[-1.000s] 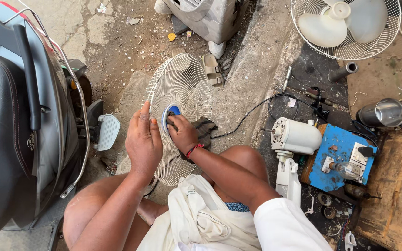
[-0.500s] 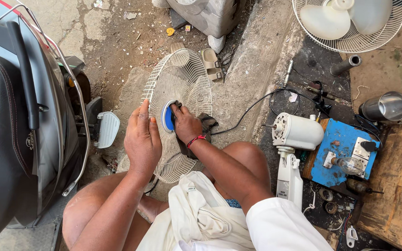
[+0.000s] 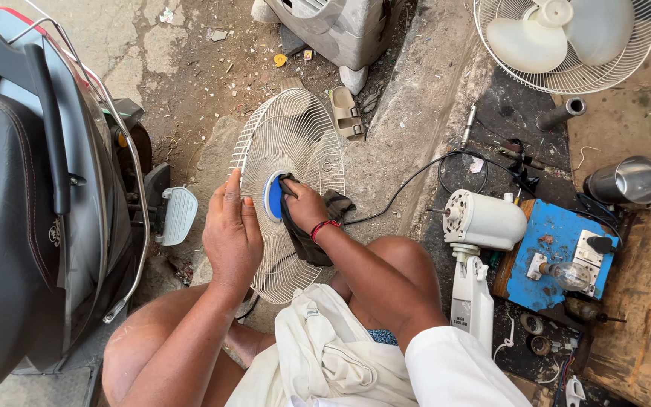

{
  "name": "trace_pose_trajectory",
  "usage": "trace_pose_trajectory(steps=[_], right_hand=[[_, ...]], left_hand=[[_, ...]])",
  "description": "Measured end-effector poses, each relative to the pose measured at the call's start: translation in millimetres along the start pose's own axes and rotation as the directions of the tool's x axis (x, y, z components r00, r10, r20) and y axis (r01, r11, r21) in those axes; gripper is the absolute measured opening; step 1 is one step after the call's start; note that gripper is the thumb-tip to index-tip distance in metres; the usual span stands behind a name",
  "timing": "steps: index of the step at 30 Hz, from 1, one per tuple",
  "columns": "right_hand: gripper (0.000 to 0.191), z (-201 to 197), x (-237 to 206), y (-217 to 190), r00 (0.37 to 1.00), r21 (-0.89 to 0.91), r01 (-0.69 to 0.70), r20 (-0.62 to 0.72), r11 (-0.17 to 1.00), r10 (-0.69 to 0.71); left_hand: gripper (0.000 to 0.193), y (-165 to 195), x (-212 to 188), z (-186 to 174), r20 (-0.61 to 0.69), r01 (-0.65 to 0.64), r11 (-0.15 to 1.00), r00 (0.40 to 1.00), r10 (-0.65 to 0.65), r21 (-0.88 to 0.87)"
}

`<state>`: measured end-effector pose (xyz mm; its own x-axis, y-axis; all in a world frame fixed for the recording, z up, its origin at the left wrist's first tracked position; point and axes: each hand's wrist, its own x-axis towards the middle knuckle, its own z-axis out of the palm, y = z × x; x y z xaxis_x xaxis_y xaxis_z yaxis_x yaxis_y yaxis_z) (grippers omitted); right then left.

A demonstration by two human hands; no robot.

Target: The person sits on the ground and wipes a table fan's front grille and hub with a cloth, turning the fan as they work. They then lift the grille away, set it down, and handle the fan blades and motor body while continuing to wipe parts.

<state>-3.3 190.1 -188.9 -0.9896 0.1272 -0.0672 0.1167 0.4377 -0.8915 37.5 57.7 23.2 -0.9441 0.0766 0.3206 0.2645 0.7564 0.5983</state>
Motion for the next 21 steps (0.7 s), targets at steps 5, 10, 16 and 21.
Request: trace_pose_trajectory(steps=[5, 10, 16, 21], right_hand=[[0.044, -3.1, -6.1, -7.1, 0.995, -0.001, 0.085, 0.046, 0.996, -0.085], [0.048, -28.9, -8.0, -24.7, 0.996, -0.312, 0.026, 0.093, 0.950, 0.003], [0.038, -48.0, -9.2, -26.3, 0.991, -0.540, 0.116, 0.119, 0.834, -0.061], [0.030, -52.7, -8.4, -19.3, 0.957, -0.596, 0.275, 0.242, 0.754, -0.158]], left_hand=[[0.045, 0.6, -1.0, 1.3, -0.006, -0.015, 1.000, 1.000, 0.015, 0.003], [0.045, 5.2, 0.0, 2.9, 0.008, -0.066, 0.998, 0.998, 0.066, 0.008], [0.048, 5.8, -3.8, 5.7, 0.015, -0.080, 0.996, 0.997, 0.079, 0.045], [0.048, 3.1, -7.2, 4.6, 0.031, -0.068, 0.997, 0.997, 0.067, 0.030]])
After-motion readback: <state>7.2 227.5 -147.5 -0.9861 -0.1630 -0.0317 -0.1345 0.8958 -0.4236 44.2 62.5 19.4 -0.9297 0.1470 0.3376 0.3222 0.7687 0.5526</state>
